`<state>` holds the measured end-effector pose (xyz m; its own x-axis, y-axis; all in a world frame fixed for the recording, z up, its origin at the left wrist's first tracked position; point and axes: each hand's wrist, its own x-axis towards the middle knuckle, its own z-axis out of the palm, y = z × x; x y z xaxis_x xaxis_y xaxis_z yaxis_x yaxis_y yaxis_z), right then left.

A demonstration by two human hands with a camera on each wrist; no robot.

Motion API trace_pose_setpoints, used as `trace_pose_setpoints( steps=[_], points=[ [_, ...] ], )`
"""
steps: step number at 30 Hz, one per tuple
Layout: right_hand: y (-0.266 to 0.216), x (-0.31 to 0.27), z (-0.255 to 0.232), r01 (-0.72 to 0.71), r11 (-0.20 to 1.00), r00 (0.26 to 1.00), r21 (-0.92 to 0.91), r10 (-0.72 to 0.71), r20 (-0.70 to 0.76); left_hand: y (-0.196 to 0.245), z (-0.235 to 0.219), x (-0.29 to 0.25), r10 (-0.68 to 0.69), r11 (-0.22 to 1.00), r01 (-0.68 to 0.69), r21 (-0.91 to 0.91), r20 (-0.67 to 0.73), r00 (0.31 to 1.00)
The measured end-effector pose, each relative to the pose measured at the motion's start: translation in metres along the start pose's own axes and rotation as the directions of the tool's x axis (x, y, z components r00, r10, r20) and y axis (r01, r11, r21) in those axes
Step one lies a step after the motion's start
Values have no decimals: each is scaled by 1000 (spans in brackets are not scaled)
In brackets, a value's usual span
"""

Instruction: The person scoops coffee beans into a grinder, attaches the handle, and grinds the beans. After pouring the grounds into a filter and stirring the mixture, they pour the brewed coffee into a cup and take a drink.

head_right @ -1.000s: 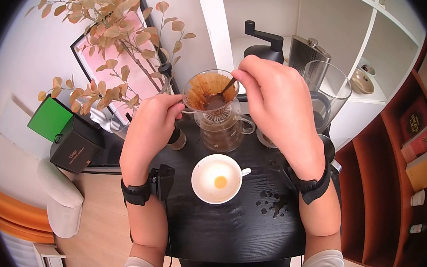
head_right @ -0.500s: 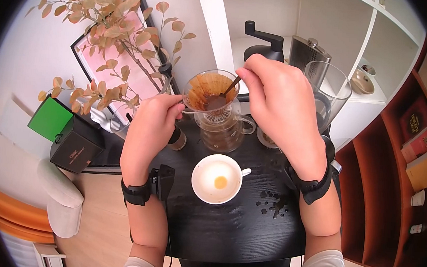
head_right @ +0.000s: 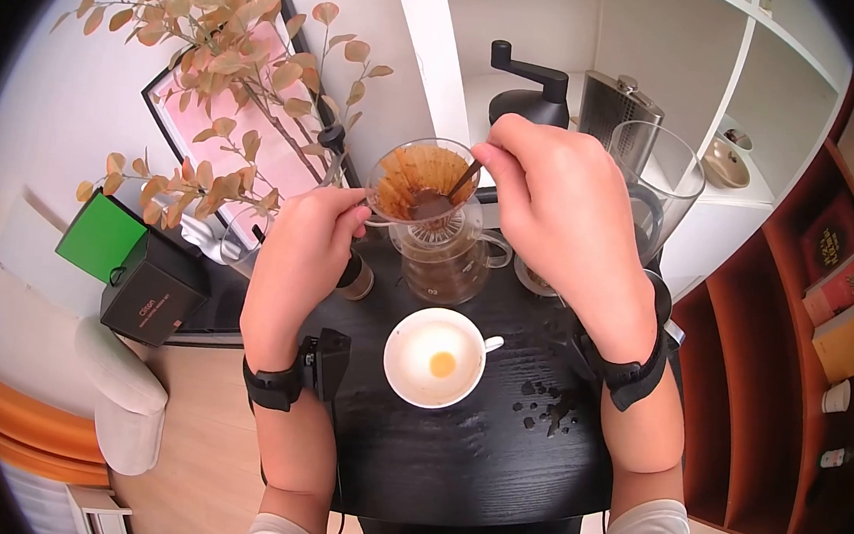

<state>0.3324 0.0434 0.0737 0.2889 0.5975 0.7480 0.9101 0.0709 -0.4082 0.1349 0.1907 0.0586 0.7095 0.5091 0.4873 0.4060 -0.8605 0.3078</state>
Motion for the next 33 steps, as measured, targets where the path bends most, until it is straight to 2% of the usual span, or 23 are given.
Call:
trace_pose_setpoints(
  steps=[8, 10, 14, 16, 23, 26, 28, 29, 31, 33],
  points=[
    [-3, 2, 0, -75, 996, 996, 55, 77, -41, -1, 1, -1, 2, 1000, -2, -11, -8, 1000],
    [0, 0, 4, 15, 999, 999, -28, -16, -36, -1, 2, -1, 5, 1000, -5, -10, -13, 1000],
    [-2, -2, 5, 40, 999, 999, 11, -40, 23, 0, 1, -1, -6, 1000, 6, -16, -4, 1000],
    [-8, 0, 3, -24, 1000, 998, -18, 25, 61, -1, 1, -1, 2, 1000, -2, -16, -16, 1000],
    [-6, -1, 3, -45, 995, 999, 89, 44, 5, -1, 1, -1, 7, 1000, -7, -9, -15, 1000],
    [-4, 1, 4, -60, 996, 997, 72, 64, -51, -1, 1, -1, 8, 1000, -8, -1, -16, 1000],
    [-2, 1, 4, 2, 1000, 997, -14, -3, -75, -1, 1, -1, 7, 1000, -7, -1, -16, 1000],
    [-3, 0, 4, 2, 1000, 997, -14, -3, -75, 1, 0, -1, 7, 1000, -7, -1, -16, 1000],
    [-6, -1, 4, 26, 999, 999, -48, -27, -33, 5, -2, 0, -78, 997, 80, -20, 55, 995],
    [-9, -1, 3, 16, 999, 1000, -38, -17, -2, 4, -2, -1, -74, 997, 75, -22, 51, 996]
  ],
)
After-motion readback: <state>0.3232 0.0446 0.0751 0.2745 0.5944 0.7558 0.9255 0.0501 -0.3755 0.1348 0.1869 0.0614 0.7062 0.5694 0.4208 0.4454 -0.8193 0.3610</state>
